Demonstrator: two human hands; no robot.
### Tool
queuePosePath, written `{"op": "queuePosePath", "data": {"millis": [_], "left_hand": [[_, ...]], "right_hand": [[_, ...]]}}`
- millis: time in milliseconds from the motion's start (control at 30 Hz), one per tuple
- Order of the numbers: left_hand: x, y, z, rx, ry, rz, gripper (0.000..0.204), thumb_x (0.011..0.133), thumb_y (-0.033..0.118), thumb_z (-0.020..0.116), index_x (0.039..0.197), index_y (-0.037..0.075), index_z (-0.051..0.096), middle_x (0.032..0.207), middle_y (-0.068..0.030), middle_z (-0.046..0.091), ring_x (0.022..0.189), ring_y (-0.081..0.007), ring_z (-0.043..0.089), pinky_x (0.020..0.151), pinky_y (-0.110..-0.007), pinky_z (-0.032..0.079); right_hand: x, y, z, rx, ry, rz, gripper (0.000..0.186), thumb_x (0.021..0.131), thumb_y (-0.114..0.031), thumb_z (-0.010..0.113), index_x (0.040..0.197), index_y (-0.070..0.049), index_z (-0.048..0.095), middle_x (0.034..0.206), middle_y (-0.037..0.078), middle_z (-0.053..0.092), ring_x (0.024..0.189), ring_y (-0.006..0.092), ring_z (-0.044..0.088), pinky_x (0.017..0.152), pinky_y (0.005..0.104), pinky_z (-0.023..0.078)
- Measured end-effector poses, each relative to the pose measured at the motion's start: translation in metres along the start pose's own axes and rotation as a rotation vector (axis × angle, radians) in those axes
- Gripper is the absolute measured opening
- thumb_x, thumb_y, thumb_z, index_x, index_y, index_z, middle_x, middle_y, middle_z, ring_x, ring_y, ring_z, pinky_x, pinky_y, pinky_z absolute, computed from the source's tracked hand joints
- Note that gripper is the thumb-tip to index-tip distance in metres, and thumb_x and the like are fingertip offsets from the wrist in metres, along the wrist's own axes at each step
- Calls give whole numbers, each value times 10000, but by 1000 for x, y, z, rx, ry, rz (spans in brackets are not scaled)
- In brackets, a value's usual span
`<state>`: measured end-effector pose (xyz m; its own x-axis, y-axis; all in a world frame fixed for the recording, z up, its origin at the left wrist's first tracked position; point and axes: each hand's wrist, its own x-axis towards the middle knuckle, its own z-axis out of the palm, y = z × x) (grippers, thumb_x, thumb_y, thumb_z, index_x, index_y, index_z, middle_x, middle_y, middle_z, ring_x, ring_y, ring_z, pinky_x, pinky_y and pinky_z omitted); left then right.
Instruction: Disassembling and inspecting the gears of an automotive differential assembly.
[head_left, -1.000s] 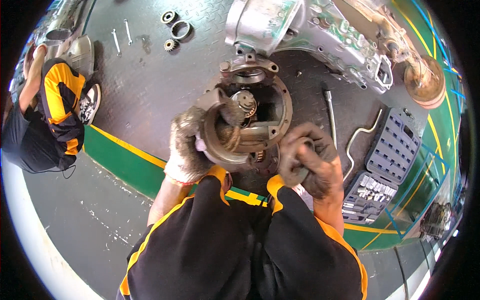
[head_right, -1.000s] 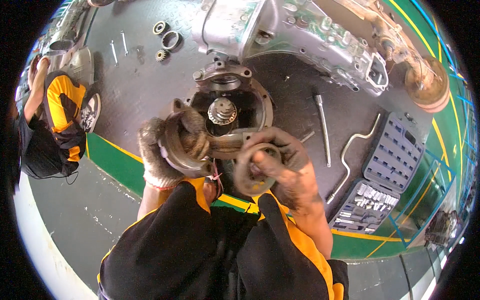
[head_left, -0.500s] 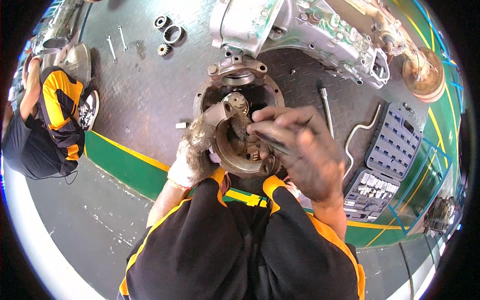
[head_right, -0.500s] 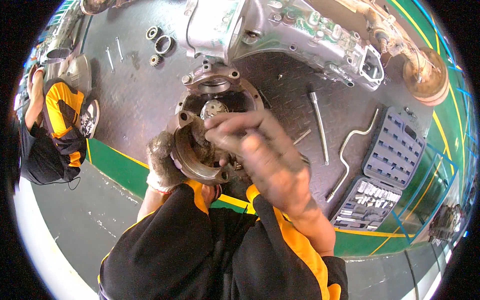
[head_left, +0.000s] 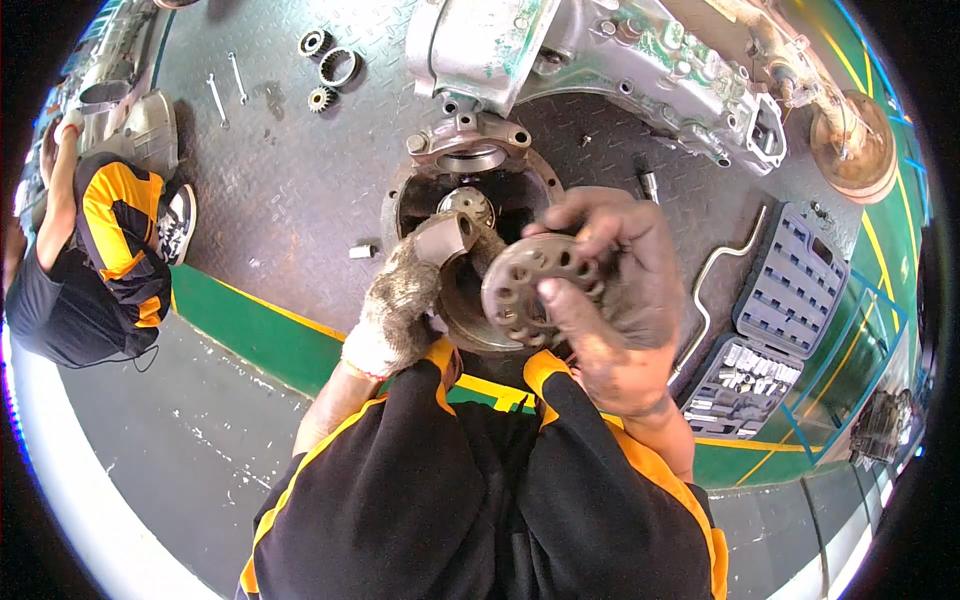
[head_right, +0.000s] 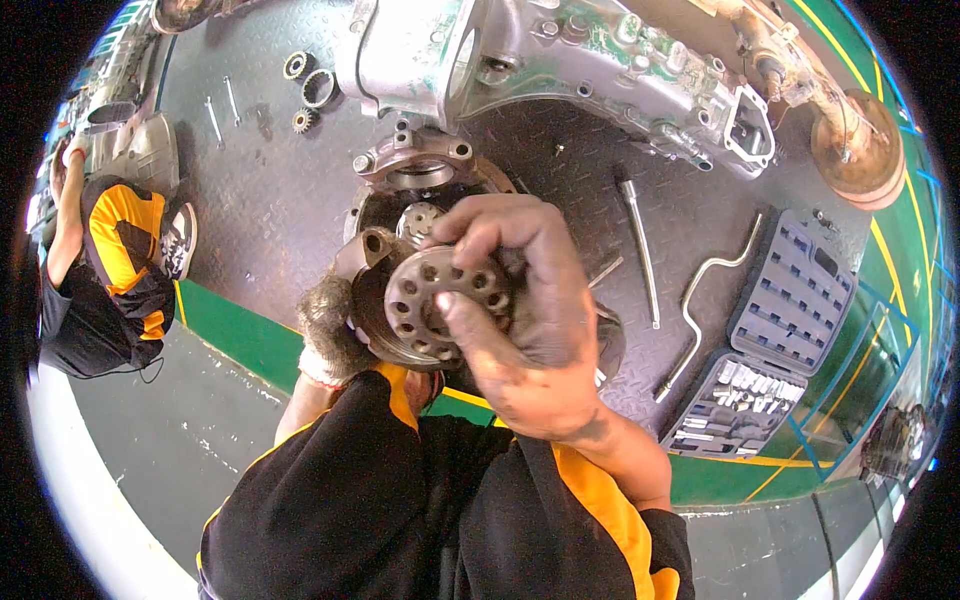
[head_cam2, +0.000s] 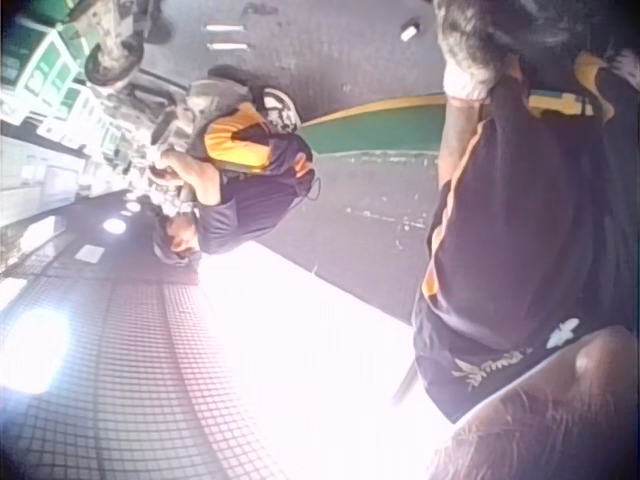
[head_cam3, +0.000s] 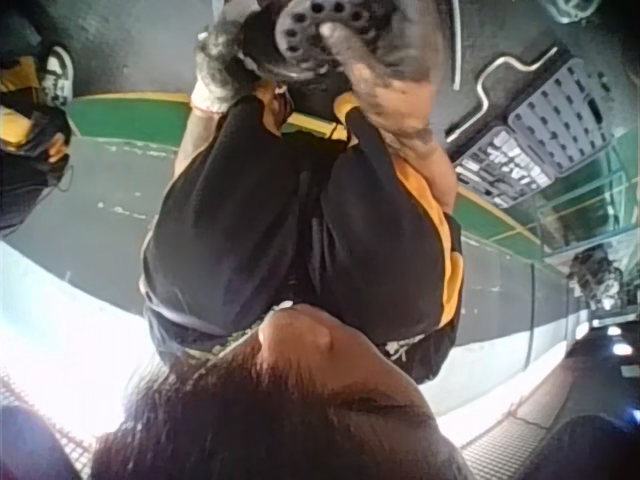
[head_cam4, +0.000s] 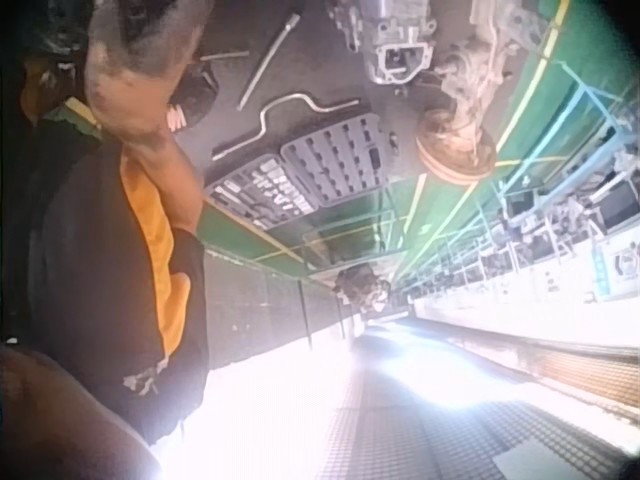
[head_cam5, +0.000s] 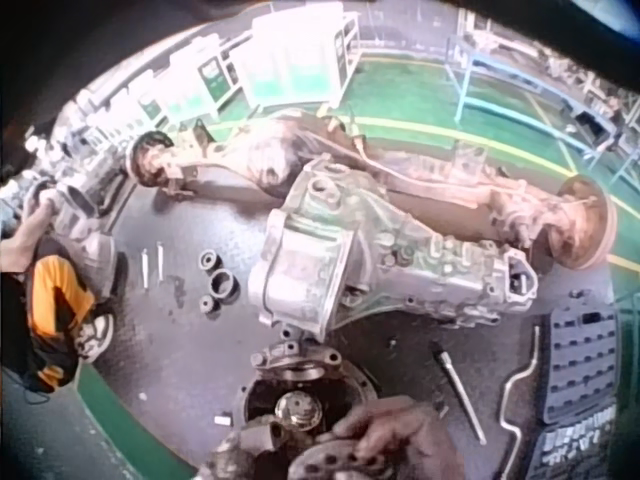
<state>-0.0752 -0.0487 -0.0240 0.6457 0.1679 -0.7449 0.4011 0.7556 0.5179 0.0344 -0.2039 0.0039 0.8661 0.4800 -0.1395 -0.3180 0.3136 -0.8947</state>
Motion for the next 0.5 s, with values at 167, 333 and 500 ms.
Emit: {"op": "queuePosePath", "data": {"millis": [167,333,500], "left_hand": [[4,0,-3,92,-175,125,452,949,132,575,1387,27,536,1314,-102,607,1176,-191,598,1001,-345,488],[5,-10,-13,57,-84,68,469,959,117,583,1413,29,501,1328,-109,597,1180,-195,595,987,-338,499],[4,-13,-1,-64,91,25,586,979,460,571,1397,56,503,1280,-153,625,1126,-272,642,985,-406,539]], "right_hand": [[1,15,-3,-469,-210,-240,338,791,143,520,1078,-35,502,1151,146,527,996,158,527,908,269,416],[5,18,-4,-482,-261,-261,351,769,139,489,1077,-27,506,1148,152,521,992,196,531,921,304,415],[1,11,-1,-304,-183,-128,253,862,44,583,1103,-13,529,1052,132,571,970,218,568,897,349,455]]}}
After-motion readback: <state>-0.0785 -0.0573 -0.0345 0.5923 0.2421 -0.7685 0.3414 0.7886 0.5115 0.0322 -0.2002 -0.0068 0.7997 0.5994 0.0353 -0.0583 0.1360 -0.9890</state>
